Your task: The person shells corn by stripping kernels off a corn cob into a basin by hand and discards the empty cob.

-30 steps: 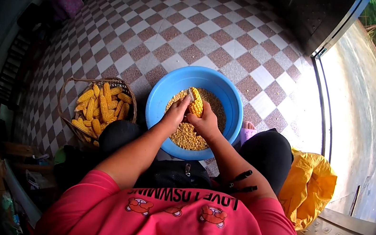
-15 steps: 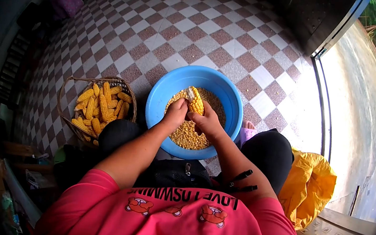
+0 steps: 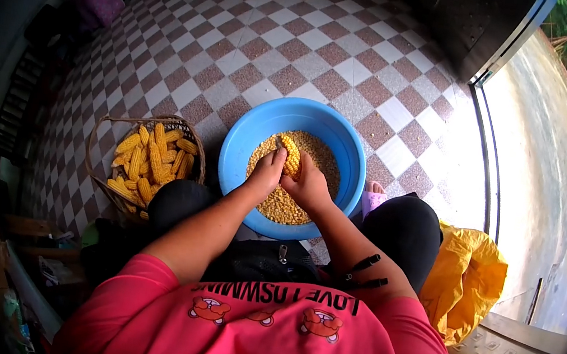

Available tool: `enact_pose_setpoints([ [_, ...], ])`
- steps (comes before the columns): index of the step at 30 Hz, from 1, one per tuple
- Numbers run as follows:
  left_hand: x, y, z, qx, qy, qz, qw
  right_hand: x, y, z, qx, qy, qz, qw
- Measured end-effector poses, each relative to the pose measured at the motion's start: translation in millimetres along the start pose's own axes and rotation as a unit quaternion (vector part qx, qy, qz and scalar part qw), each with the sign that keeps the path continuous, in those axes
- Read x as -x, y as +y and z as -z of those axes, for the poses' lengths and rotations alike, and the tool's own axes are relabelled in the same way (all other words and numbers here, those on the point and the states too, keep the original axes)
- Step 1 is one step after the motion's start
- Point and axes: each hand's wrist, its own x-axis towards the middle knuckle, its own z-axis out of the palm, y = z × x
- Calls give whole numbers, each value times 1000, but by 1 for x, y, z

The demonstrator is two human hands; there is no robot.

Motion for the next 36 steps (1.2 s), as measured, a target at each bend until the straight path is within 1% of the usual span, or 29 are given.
enact_pose_setpoints([
  [1, 0, 0, 1, -13, 4, -22, 1000, -1, -1, 2, 0, 0, 0, 1000],
  [2, 0, 0, 1, -26, 9, -44, 999, -1, -2, 4, -53, -28, -57, 997],
  [3, 0, -1, 2, -26, 9, -44, 999, -1, -6, 7, -106, -55, -114, 986],
  [4, 0, -1, 3, -61, 19, -70, 995, -2, -10, 10, -106, -55, -114, 986],
  [5, 0, -2, 4, -97, 28, -96, 990, -3, -13, 14, -173, -72, -140, 972],
  [6, 3, 5, 7, -97, 28, -97, 990, -4, -15, 16, -239, -88, -165, 953],
  [7, 8, 12, 10, 27, -15, -56, 998, -4, -12, 15, -286, -95, -167, 939],
  [8, 11, 18, 13, 151, -57, -15, 987, -4, -12, 16, -286, -95, -166, 939],
  [9, 11, 21, 14, 243, -90, 67, 963, -5, -14, 17, -303, -96, -170, 933],
  [10, 11, 25, 16, 243, -89, 67, 964, -5, -15, 18, -319, -97, -173, 927],
  [12, 13, 30, 21, 330, -157, 137, 920, -5, -16, 19, -325, -105, -171, 924],
  [13, 12, 27, 20, 341, -183, 123, 914, -4, -18, 20, -343, -118, -165, 917],
  [14, 13, 27, 20, 341, -183, 123, 914, -4, -20, 20, -361, -132, -160, 909],
  [17, 14, 24, 17, 366, -199, 121, 901, -3, -18, 18, -348, -130, -160, 915],
  [18, 13, 22, 15, 361, -185, 128, 905, -3, -17, 17, -348, -129, -160, 915],
  [20, 12, 16, 10, 355, -171, 137, 909, -3, -15, 15, -296, -128, -171, 931],
  [21, 13, 14, 7, 361, -142, 142, 911, -2, -15, 13, -297, -129, -172, 930],
  [22, 13, 12, 5, 367, -113, 146, 912, -1, -16, 12, -248, -113, -164, 948],
  [23, 12, 9, 4, 373, -124, 136, 910, 0, -16, 10, -199, -98, -157, 963],
  [24, 14, 12, 4, 372, -124, 137, 910, 1, -17, 9, -199, -97, -158, 962],
  [26, 17, 20, 3, 365, -93, 148, 915, 0, -20, 10, -122, -83, -142, 979],
  [27, 18, 24, 4, 364, -94, 149, 915, -1, -15, 7, -122, -82, -142, 979],
  [29, 20, 31, 6, 390, -94, 164, 901, -1, -3, 0, -62, -49, -70, 994],
  [30, 19, 26, 5, 390, -94, 164, 901, -1, -5, 1, -62, -50, -70, 994],
  [32, 12, 11, 0, 304, -115, 121, 938, 0, -10, 3, -54, -51, -91, 993],
  [33, 11, 10, -1, 304, -115, 121, 938, 0, -9, 3, -54, -50, -91, 993],
  [35, 9, 7, -4, 175, -59, 81, 979, 2, -6, 0, -4, -22, -44, 999],
  [36, 7, 3, -5, 175, -59, 81, 979, 1, -5, 0, -4, -22, -44, 999],
])
